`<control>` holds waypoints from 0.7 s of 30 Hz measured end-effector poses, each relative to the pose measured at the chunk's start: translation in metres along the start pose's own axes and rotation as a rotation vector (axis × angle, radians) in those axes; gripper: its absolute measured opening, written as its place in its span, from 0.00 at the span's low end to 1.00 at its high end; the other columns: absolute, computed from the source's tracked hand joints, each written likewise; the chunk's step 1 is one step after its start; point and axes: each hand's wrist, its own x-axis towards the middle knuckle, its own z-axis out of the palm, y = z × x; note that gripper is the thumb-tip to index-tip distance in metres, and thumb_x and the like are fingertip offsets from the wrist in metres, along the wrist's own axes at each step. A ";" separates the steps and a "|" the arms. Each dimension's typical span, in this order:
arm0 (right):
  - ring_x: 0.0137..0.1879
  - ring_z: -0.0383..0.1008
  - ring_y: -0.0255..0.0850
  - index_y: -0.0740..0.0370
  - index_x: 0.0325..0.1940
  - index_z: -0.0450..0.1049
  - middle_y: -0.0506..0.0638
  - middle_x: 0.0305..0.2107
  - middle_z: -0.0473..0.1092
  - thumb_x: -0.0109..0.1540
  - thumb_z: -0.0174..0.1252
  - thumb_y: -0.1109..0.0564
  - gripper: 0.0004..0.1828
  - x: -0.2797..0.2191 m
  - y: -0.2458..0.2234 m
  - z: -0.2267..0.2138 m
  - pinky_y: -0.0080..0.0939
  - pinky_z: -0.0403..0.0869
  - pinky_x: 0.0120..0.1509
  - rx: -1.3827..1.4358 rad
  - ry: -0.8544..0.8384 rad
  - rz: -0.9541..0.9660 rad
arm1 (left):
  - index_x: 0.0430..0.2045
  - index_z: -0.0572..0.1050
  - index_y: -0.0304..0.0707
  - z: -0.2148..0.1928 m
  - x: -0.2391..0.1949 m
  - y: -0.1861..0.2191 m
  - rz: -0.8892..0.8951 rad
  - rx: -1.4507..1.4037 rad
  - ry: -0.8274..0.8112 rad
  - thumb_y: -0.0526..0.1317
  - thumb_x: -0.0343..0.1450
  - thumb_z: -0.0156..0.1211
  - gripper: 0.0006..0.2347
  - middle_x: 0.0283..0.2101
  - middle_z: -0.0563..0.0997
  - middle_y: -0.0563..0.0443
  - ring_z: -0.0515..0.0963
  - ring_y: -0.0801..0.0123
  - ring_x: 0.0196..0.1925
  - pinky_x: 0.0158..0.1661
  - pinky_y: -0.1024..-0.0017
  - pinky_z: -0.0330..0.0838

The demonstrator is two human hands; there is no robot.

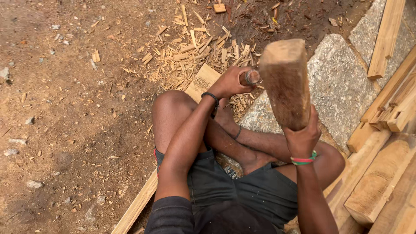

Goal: The person sits on the ground and carves a small rectangular piece of wood using a chisel and a wooden mallet. They repeatedly position the chisel and strike it to remove wood shavings, occasionally adjusting the wood piece.

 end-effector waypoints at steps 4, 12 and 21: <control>0.56 0.80 0.58 0.68 0.66 0.65 0.63 0.50 0.76 0.55 0.82 0.58 0.42 -0.038 0.015 -0.015 0.52 0.77 0.64 0.079 0.188 0.115 | 0.34 0.78 0.38 -0.006 0.009 0.010 0.039 -0.009 0.025 0.48 0.62 0.73 0.16 0.32 0.83 0.50 0.82 0.66 0.33 0.40 0.64 0.75; 0.34 0.75 0.42 0.59 0.65 0.65 0.57 0.42 0.75 0.63 0.70 0.61 0.30 0.066 -0.006 -0.104 0.42 0.74 0.35 1.011 0.734 -0.148 | 0.26 0.76 0.36 -0.014 0.013 0.011 -0.048 0.000 -0.061 0.51 0.61 0.75 0.17 0.26 0.82 0.51 0.79 0.69 0.28 0.34 0.66 0.73; 0.42 0.79 0.52 0.65 0.73 0.62 0.63 0.40 0.77 0.60 0.73 0.59 0.40 0.057 0.018 -0.037 0.47 0.78 0.45 0.214 0.354 -0.178 | 0.30 0.77 0.40 -0.005 0.018 -0.001 -0.078 -0.047 -0.103 0.48 0.61 0.73 0.15 0.29 0.83 0.52 0.80 0.71 0.29 0.34 0.67 0.76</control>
